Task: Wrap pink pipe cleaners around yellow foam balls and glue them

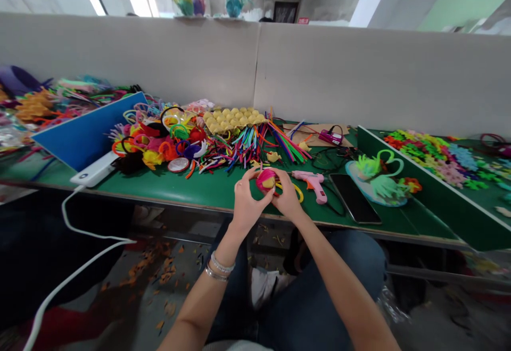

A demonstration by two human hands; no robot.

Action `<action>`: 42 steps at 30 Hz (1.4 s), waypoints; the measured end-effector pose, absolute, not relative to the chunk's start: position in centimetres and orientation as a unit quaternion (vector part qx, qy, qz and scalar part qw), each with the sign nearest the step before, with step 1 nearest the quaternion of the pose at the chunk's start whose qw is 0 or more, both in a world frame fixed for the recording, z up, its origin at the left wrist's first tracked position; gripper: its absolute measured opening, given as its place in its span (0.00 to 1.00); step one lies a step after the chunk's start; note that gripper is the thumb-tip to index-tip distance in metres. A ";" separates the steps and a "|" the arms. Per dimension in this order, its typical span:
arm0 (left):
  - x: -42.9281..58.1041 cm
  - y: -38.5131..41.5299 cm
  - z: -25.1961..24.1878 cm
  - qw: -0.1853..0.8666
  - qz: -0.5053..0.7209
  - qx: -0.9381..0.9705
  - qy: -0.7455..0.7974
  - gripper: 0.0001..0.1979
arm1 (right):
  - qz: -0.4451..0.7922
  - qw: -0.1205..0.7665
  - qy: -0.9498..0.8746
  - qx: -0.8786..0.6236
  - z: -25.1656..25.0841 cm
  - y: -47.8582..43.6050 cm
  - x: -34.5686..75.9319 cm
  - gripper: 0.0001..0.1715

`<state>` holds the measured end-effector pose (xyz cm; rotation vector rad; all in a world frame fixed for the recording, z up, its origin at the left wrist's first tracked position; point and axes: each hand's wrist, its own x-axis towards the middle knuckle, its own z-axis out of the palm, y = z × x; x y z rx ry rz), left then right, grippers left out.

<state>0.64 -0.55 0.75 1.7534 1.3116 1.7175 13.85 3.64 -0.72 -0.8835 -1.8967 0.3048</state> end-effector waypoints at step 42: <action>-3.3 1.7 -0.6 0.004 0.418 0.791 0.447 0.26 | 0.150 0.374 -0.818 -0.410 1.8 3.3 16.1 0.26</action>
